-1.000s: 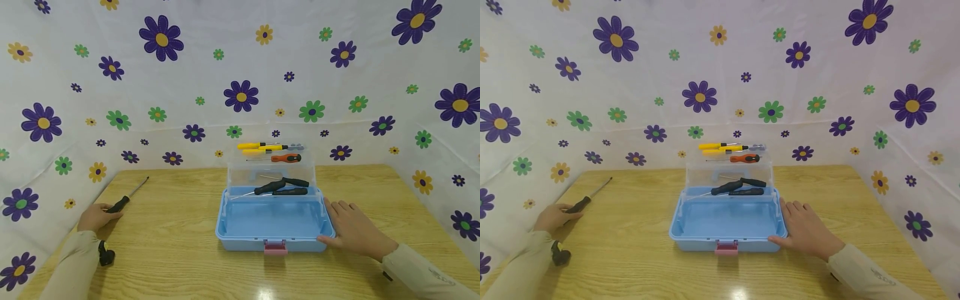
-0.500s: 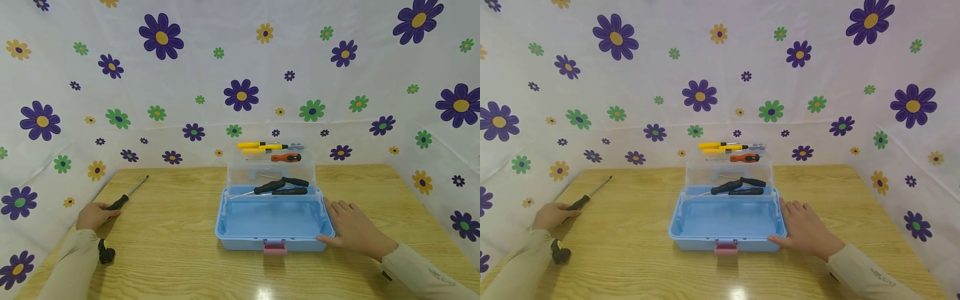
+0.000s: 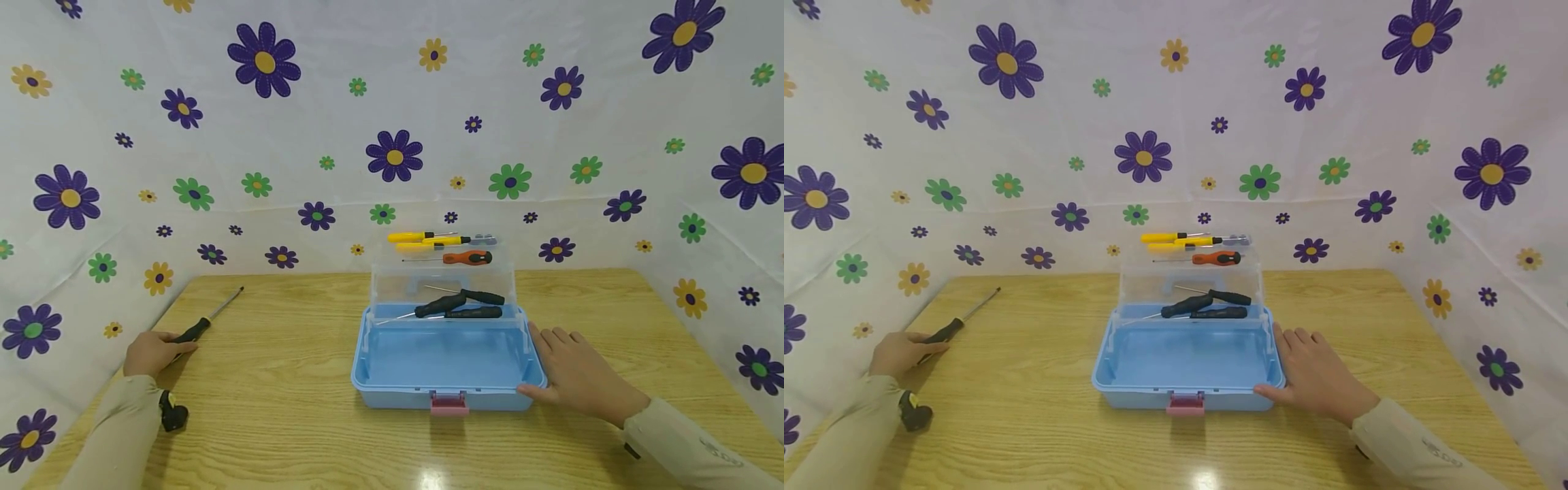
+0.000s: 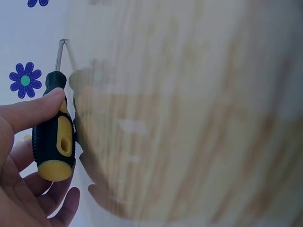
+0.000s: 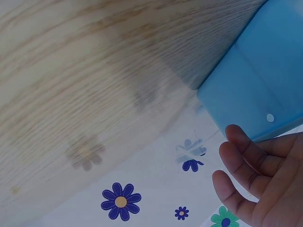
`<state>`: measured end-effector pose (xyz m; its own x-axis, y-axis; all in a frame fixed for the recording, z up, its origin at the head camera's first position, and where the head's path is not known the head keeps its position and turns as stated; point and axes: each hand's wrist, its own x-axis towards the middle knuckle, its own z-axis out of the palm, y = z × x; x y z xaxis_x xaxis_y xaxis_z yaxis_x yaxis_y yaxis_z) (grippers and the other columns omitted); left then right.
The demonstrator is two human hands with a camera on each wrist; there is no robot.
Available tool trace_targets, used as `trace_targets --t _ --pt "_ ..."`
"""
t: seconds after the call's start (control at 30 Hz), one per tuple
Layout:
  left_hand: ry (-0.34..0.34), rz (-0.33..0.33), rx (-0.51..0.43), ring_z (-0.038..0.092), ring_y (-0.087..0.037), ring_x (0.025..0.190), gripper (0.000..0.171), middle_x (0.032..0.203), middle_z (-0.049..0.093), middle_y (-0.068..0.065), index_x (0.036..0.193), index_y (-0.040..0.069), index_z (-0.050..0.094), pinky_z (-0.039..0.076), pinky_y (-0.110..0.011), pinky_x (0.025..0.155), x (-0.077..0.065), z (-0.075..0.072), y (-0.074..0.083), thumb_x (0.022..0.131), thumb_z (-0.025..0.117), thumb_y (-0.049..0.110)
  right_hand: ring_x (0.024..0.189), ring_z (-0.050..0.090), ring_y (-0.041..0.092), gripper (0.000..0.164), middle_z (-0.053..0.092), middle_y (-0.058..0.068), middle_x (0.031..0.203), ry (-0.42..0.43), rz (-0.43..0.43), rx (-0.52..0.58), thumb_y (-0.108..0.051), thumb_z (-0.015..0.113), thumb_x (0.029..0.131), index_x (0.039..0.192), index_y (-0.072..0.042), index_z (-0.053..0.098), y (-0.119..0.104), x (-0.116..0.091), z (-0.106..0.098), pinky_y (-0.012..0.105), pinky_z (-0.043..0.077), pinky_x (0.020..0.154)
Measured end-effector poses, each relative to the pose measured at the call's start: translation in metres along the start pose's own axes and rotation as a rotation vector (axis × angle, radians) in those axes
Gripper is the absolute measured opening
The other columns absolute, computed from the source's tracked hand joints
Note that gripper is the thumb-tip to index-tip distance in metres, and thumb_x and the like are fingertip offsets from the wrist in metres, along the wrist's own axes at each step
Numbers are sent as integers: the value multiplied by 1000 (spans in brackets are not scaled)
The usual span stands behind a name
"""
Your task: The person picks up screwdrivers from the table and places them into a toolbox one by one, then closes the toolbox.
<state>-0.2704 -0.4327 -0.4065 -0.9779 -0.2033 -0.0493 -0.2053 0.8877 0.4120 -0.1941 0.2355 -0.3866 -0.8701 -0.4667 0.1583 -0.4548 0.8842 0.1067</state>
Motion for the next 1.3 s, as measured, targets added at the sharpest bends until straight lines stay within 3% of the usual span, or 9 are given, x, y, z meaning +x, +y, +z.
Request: trace_targets --t 0.47,0.7,0.9,1.07,1.3 --pt "-1 -57 -37 48 -54 107 69 128 45 -38 126 -11 50 45 -56 82 -3 2 3 86 63 44 109 57 34 101 59 21 123 -12 -4 -3 -75 48 78 135 8 44 0 0 0 52 47 90" --pt "56 -38 -88 50 -52 107 65 127 48 -36 123 -12 53 45 -54 81 -3 8 8 86 66 40 110 57 34 101 58 22 124 -23 2 4 -76 47 78 135 8 43 -1 0 -1 52 46 91" --pt "58 -66 -153 48 -52 110 65 130 46 -36 124 -12 54 43 -56 85 -1 11 13 87 65 40 110 57 34 101 58 22 124 -16 0 6 -75 48 78 136 8 42 0 1 -2 52 46 91" --pt "53 -52 -167 48 -51 111 66 129 47 -36 125 -11 53 43 -55 85 -1 12 16 87 62 42 109 57 34 101 58 22 123 -9 -3 3 -74 48 79 135 8 43 0 1 -3 52 47 90" --pt "92 -29 -233 54 -40 98 64 123 54 -35 123 -9 56 43 -33 69 -1 14 20 86 65 41 108 57 33 100 59 21 123 -2 -6 1 -74 48 78 135 8 44 0 0 -2 51 47 89"
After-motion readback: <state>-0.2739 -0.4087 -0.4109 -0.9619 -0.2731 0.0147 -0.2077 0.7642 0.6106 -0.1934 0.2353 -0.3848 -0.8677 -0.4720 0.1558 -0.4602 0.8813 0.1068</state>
